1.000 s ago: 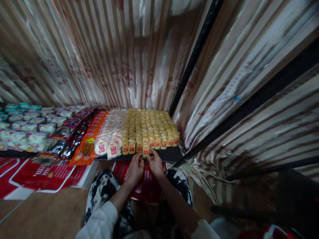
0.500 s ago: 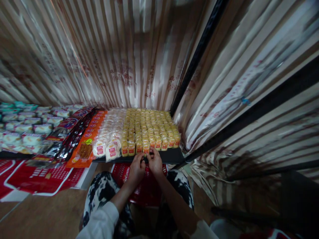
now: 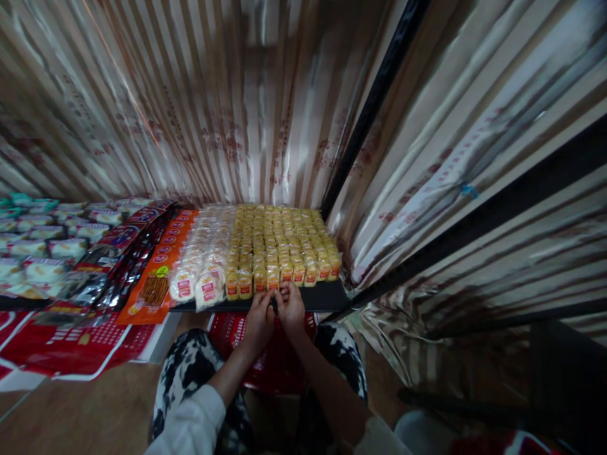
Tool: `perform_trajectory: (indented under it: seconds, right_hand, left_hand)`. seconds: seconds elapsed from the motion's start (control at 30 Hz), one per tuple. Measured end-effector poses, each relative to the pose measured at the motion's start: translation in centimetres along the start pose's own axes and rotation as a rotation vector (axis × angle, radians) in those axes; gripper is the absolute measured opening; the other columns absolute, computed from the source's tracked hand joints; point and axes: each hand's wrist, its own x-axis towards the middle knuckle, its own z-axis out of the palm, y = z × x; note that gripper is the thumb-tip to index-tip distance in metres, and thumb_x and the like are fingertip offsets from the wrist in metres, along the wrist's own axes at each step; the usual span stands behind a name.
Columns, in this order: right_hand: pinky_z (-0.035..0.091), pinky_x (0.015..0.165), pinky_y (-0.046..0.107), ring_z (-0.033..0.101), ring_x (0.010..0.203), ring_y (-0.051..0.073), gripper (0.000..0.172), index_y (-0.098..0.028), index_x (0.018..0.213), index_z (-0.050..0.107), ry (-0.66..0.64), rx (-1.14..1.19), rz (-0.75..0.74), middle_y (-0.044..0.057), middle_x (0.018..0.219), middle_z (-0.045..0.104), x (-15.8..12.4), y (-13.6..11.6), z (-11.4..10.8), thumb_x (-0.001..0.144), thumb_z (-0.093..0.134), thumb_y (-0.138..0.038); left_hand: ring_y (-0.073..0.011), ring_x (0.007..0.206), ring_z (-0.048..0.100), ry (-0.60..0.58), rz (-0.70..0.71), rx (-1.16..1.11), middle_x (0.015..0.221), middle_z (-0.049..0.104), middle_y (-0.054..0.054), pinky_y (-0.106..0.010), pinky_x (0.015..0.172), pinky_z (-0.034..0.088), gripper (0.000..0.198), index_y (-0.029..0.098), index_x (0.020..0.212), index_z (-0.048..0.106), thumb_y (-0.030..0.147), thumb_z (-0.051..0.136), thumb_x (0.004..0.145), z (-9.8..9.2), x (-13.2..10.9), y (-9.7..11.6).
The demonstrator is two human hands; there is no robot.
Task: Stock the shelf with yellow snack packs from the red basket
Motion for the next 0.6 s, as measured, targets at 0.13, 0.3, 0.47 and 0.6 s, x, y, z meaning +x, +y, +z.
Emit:
perform_trajectory:
  seconds: [0.13,0.3,0.47,0.6]
  right_hand:
    - [0.045,0.06,0.025,0.054,0.058,0.013,0.019,-0.019,0.088,0.053,-0.003,-0.017,0.025,0.001,0.076,0.056,0.1,0.1,0.3,0.079,0.047,-0.034]
    - [0.047,0.062,0.024,0.058,0.065,0.014,0.025,-0.017,0.096,0.049,0.024,0.2,0.063,0.002,0.077,0.058,-1.6,0.3,-0.2,0.082,0.045,-0.037]
    - [0.046,0.074,0.028,0.06,0.08,0.017,0.022,-0.019,0.088,0.055,-0.075,0.104,0.148,0.005,0.084,0.063,-6.9,3.4,-0.2,0.085,0.04,-0.034]
    - [0.047,0.07,0.032,0.06,0.078,0.021,0.025,-0.015,0.083,0.061,-0.057,-0.028,0.354,0.009,0.081,0.063,-10.0,7.7,1.3,0.087,0.039,-0.027]
  left_hand:
    - [-0.0171,0.108,0.052,0.018,0.019,-0.004,0.114,0.054,-0.009,-0.033,0.098,0.04,0.047,0.017,0.118,0.055,0.006,0.038,0.076,0.1,0.3,-0.2]
    - [-0.0159,0.096,0.056,0.078,0.055,-0.022,0.1,0.059,-0.008,-0.031,0.089,0.045,0.034,0.016,0.103,0.061,0.009,0.038,0.079,-0.5,-0.6,0.1]
    - [-0.0161,0.093,0.057,-0.131,-0.113,0.035,0.095,0.062,-0.007,-0.03,0.088,0.044,0.03,0.016,0.093,0.063,0.01,0.036,0.082,0.4,-3.6,-1.0]
    - [-0.0201,0.104,0.055,-0.441,-0.354,0.091,0.106,0.063,-0.009,-0.033,0.094,0.04,0.032,0.015,0.1,0.063,0.005,0.041,0.078,3.0,-5.6,-3.5]
